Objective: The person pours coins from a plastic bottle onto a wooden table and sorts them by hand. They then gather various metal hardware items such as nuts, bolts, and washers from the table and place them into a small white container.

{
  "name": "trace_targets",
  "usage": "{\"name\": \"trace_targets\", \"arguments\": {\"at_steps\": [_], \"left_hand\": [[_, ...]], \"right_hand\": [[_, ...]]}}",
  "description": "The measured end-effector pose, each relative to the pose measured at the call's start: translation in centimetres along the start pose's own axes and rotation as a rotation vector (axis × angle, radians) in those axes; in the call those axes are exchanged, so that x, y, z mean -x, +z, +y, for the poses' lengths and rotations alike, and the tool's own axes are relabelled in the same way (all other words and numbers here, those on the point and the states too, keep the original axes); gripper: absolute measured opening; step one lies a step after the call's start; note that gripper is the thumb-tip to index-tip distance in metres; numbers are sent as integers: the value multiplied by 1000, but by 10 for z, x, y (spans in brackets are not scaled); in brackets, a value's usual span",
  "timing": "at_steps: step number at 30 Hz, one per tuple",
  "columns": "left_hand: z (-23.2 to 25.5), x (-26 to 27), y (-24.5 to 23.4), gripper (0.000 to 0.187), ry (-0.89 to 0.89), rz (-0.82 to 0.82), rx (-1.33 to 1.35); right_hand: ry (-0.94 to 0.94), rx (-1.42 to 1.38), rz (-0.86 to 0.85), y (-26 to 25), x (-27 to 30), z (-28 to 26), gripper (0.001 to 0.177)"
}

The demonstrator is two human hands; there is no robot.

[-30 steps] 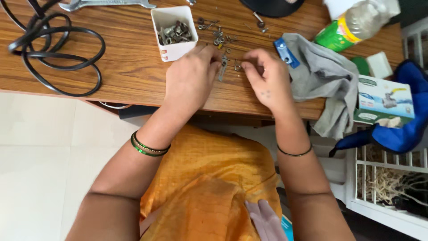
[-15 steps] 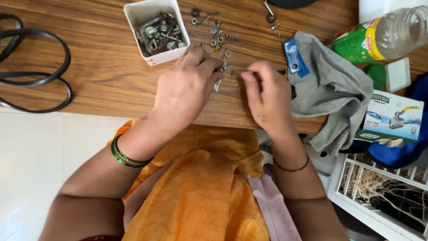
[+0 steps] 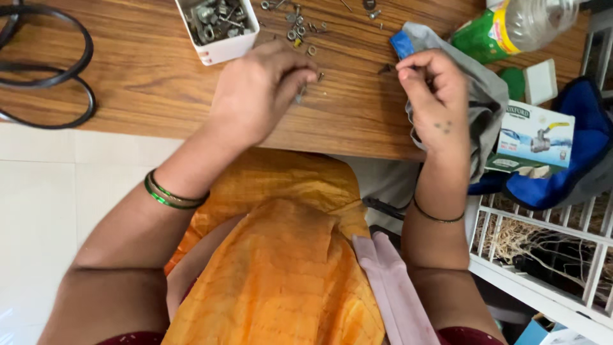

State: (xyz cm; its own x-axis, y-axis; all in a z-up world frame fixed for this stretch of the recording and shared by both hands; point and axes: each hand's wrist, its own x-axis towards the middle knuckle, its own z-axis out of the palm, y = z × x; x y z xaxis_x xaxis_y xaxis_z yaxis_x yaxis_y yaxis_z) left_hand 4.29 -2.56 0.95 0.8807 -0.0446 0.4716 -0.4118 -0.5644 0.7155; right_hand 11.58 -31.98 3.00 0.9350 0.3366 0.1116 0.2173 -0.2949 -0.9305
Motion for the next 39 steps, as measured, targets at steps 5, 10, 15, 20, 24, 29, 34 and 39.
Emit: {"name": "trace_targets", "arguments": {"at_steps": [5, 10, 15, 20, 24, 29, 34, 39], "left_hand": [[-3, -5, 1, 23, -492, -152, 943], [1, -6, 9, 21, -850, -135, 1555], [2, -6, 21, 23, -606, -133, 1064], [19, 8, 19, 16, -107, 93, -197], [24, 2, 22, 14, -127, 71, -290], [18, 2, 25, 10, -150, 57, -261], [14, 2, 28, 14, -148, 69, -286], [14, 3, 29, 14, -167, 72, -293]], "right_hand": [[-77, 392, 120, 15, 4, 7, 16], [-504, 800, 138, 26, 3, 2, 15], [-361, 662, 186, 26, 2, 12, 11], [85, -530, -60, 15, 1, 16, 12], [171, -789, -178, 24, -3, 15, 17], [228, -767, -157, 24, -9, 19, 20], [-190, 350, 193, 51, -3, 22, 24], [-190, 690, 287, 71, -3, 2, 23]]}}
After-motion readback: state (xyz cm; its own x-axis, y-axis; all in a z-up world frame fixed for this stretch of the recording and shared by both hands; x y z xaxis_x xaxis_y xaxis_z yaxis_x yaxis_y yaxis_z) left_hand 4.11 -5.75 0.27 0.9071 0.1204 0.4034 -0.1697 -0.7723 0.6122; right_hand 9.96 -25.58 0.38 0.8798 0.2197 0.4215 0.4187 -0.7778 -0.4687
